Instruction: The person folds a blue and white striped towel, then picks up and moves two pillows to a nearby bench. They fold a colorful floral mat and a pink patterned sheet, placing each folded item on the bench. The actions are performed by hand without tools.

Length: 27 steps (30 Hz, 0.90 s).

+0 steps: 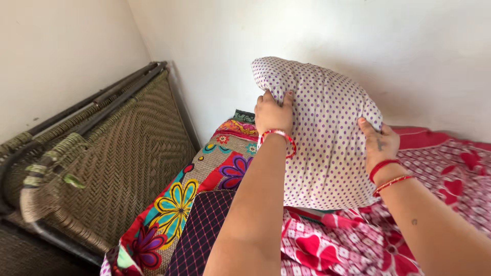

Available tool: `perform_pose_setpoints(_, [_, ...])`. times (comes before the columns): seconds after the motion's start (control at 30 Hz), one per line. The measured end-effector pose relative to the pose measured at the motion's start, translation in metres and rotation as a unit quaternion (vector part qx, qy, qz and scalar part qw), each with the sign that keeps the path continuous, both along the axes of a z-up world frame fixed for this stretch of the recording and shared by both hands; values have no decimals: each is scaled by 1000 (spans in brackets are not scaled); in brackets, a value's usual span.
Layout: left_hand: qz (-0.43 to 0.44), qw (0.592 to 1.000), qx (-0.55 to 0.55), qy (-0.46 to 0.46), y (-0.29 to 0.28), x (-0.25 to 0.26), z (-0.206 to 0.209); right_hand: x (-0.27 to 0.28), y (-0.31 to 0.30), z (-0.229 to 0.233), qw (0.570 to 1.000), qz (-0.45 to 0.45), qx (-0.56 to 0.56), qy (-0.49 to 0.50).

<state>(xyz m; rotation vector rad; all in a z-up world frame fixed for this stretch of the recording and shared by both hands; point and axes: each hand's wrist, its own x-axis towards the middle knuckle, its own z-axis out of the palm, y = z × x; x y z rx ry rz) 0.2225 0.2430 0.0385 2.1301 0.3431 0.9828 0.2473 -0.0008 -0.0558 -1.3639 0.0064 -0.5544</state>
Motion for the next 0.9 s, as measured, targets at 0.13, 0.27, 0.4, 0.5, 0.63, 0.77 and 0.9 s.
perform_pose_setpoints(0.13, [-29, 992, -86, 84, -30, -19, 17, -35, -33, 29, 999, -13, -31, 1])
perform_pose_setpoints(0.27, [-49, 978, -147, 139, -58, -34, 12, -70, -77, 35, 984, -91, -124, 86])
perform_pose_setpoints(0.4, [-82, 968, -165, 168, -86, -52, -4, -99, -123, 37, 966, -160, -148, 138])
perform_pose_setpoints(0.5, [-80, 968, -90, 220, -116, -66, -7, -127, -150, 33, 949, -211, -152, 180])
perform_pose_setpoints(0.63, [-93, 950, -175, 243, -165, -106, -8, -168, -188, 32, 902, -234, -197, 306])
perform_pose_setpoints(0.77, [-118, 930, -217, 272, -204, -147, 3, -202, -229, 22, 919, -210, -152, 297])
perform_pose_setpoints(0.9, [-127, 917, -241, 291, -245, -185, 16, -231, -274, 10, 933, -205, -108, 277])
